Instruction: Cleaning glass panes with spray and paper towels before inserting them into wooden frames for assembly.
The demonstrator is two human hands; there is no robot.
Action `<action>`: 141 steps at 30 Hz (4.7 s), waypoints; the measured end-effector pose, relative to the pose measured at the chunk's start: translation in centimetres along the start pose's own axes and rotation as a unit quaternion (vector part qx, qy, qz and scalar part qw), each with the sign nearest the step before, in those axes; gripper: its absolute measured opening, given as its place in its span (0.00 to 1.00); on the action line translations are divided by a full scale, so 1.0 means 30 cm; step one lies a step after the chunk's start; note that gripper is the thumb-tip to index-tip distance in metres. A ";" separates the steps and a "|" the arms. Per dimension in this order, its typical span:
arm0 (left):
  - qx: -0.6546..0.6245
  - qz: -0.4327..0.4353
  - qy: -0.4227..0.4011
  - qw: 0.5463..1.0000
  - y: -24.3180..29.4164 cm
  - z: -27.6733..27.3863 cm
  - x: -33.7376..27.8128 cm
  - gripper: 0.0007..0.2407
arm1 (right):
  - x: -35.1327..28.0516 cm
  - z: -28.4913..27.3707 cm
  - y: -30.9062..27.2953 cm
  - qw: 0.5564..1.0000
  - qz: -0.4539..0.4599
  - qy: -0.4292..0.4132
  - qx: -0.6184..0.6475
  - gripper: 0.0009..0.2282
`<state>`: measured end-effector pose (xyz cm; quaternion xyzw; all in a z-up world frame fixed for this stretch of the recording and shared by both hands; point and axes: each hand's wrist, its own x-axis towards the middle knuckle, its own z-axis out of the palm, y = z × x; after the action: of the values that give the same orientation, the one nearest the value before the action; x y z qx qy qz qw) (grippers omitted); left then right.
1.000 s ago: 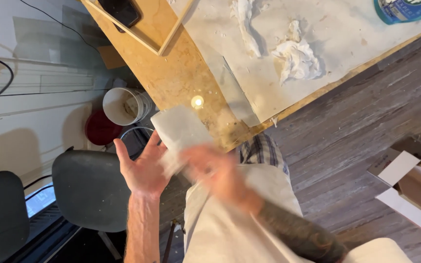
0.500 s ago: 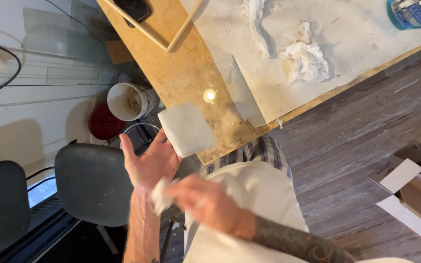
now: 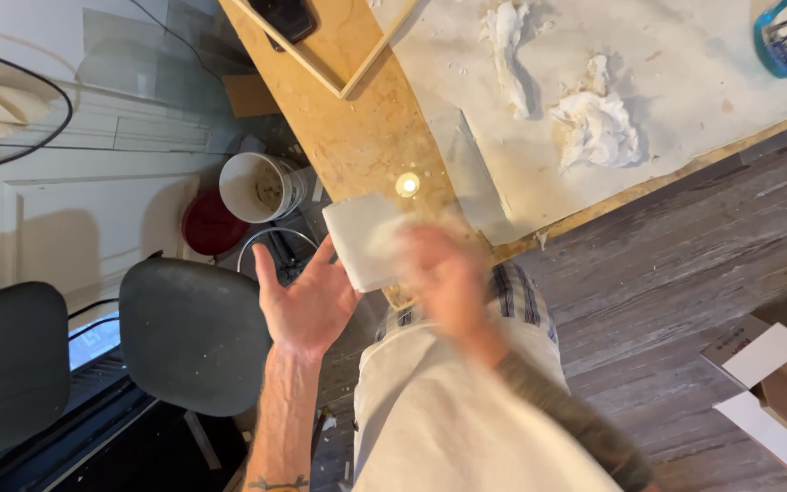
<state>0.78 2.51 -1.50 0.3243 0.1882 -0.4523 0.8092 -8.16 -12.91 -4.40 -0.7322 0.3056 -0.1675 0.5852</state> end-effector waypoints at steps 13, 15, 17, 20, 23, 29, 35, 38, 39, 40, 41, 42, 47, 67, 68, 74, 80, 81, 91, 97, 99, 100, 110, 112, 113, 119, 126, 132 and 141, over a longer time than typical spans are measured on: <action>0.007 -0.002 -0.022 1.000 -0.010 -0.034 0.009 0.48 | 0.286 -0.125 0.474 0.996 -0.006 0.047 -0.078 0.11; 0.015 0.003 -0.012 1.000 -0.018 -0.055 0.027 0.49 | 0.260 -0.050 0.379 0.995 -0.015 0.054 -0.086 0.11; 0.004 -0.006 0.024 1.000 -0.035 -0.085 0.036 0.49 | 0.162 0.064 0.140 0.999 -0.006 -0.010 0.043 0.11; -0.039 0.081 0.252 0.964 -0.059 -0.262 0.064 0.29 | -0.008 0.252 -0.232 0.974 -0.039 -0.116 0.188 0.10; -0.008 0.044 0.140 0.989 -0.037 -0.162 0.059 0.37 | -0.009 0.185 -0.305 0.953 -0.073 -0.166 0.242 0.14; 0.026 0.002 0.012 1.000 -0.021 -0.017 0.025 0.51 | 0.460 -0.064 0.480 0.996 -0.066 0.034 -0.050 0.15; 0.051 -0.001 0.030 0.998 -0.027 -0.017 0.030 0.51 | 0.405 0.139 0.276 0.995 -0.038 0.024 0.088 0.13; -0.071 0.019 0.175 0.982 -0.006 0.129 0.004 0.44 | 0.166 0.259 -0.138 0.983 -0.063 -0.076 0.155 0.13; -0.070 0.016 0.174 0.982 -0.011 0.135 0.007 0.44 | 0.139 0.251 -0.245 0.983 -0.063 -0.074 0.154 0.13; -0.074 0.024 0.150 0.986 -0.013 0.140 0.013 0.43 | 0.116 0.248 -0.353 0.965 -0.081 -0.149 0.202 0.13; -0.078 0.032 0.126 0.988 -0.014 0.144 0.019 0.42 | 0.094 0.246 -0.460 0.938 -0.099 -0.223 0.247 0.14; -0.079 0.024 0.124 0.989 -0.014 0.143 0.012 0.42 | 0.125 0.203 -0.418 0.940 -0.096 -0.219 0.242 0.14; -0.003 0.028 -0.019 0.999 -0.018 0.010 0.006 0.44 | 0.464 -0.085 0.150 0.991 0.044 0.057 0.113 0.02; -0.068 0.046 -0.065 0.995 -0.001 0.095 -0.001 0.41 | 0.400 -0.339 0.255 0.996 -0.040 0.060 -0.057 0.10; -0.071 0.049 -0.038 0.996 -0.008 0.092 -0.010 0.41 | 0.374 -0.262 0.214 0.994 -0.108 0.026 -0.004 0.08; 0.030 0.094 0.038 0.994 -0.014 0.080 -0.006 0.46 | 0.478 -0.049 0.485 0.985 -0.135 0.033 -0.099 0.12; -0.013 0.092 0.031 0.995 -0.047 0.030 -0.003 0.47 | 0.302 0.155 0.005 0.993 -0.117 0.010 0.025 0.11; -0.013 0.090 0.029 0.995 -0.043 0.034 -0.001 0.47 | 0.284 0.179 -0.032 0.993 -0.117 0.012 0.023 0.11; 0.057 0.100 0.025 0.993 -0.031 0.093 -0.008 0.45 | 0.269 0.220 -0.026 0.990 -0.134 -0.023 0.029 0.13; 0.042 0.084 0.030 0.995 -0.022 0.089 -0.003 0.45 | 0.411 0.094 0.374 0.992 -0.121 0.028 0.035 0.13; 0.037 0.075 0.047 0.995 -0.028 0.076 0.008 0.45 | 0.390 0.158 0.228 0.991 -0.129 0.044 -0.018 0.16; 0.015 0.071 0.088 0.993 -0.028 0.063 0.015 0.46 | 0.313 0.232 0.047 0.987 -0.162 -0.002 0.010 0.15; 0.003 0.053 0.124 0.991 -0.014 0.126 0.016 0.46 | 0.256 0.226 -0.078 0.979 -0.143 0.012 0.142 0.09; 0.022 0.063 0.092 0.994 -0.022 0.125 -0.002 0.45 | 0.237 0.220 -0.043 0.977 -0.172 -0.017 0.128 0.11; 0.042 0.077 0.057 0.995 -0.013 0.123 -0.002 0.45 | 0.240 0.225 -0.031 0.971 -0.204 -0.046 0.116 0.14; -0.010 0.048 0.116 0.992 -0.009 0.163 0.006 0.46 | 0.340 0.123 0.046 0.980 -0.028 0.030 0.195 0.11; 0.021 0.071 0.041 0.996 -0.011 0.104 -0.005 0.46 | 0.407 0.094 0.495 0.978 -0.191 0.001 -0.079 0.13; 0.011 0.063 0.029 0.998 -0.019 0.061 0.016 0.46 | 0.231 0.198 -0.081 0.985 -0.136 0.003 0.104 0.10; 0.010 0.067 -0.008 0.998 -0.026 0.074 0.003 0.46 | 0.202 0.160 -0.082 0.890 0.127 -0.014 0.437 0.10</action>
<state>0.17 0.62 -0.24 0.3407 0.1548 -0.4013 0.8360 -0.06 -12.88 -3.96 -0.3593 0.2836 -0.1976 0.8668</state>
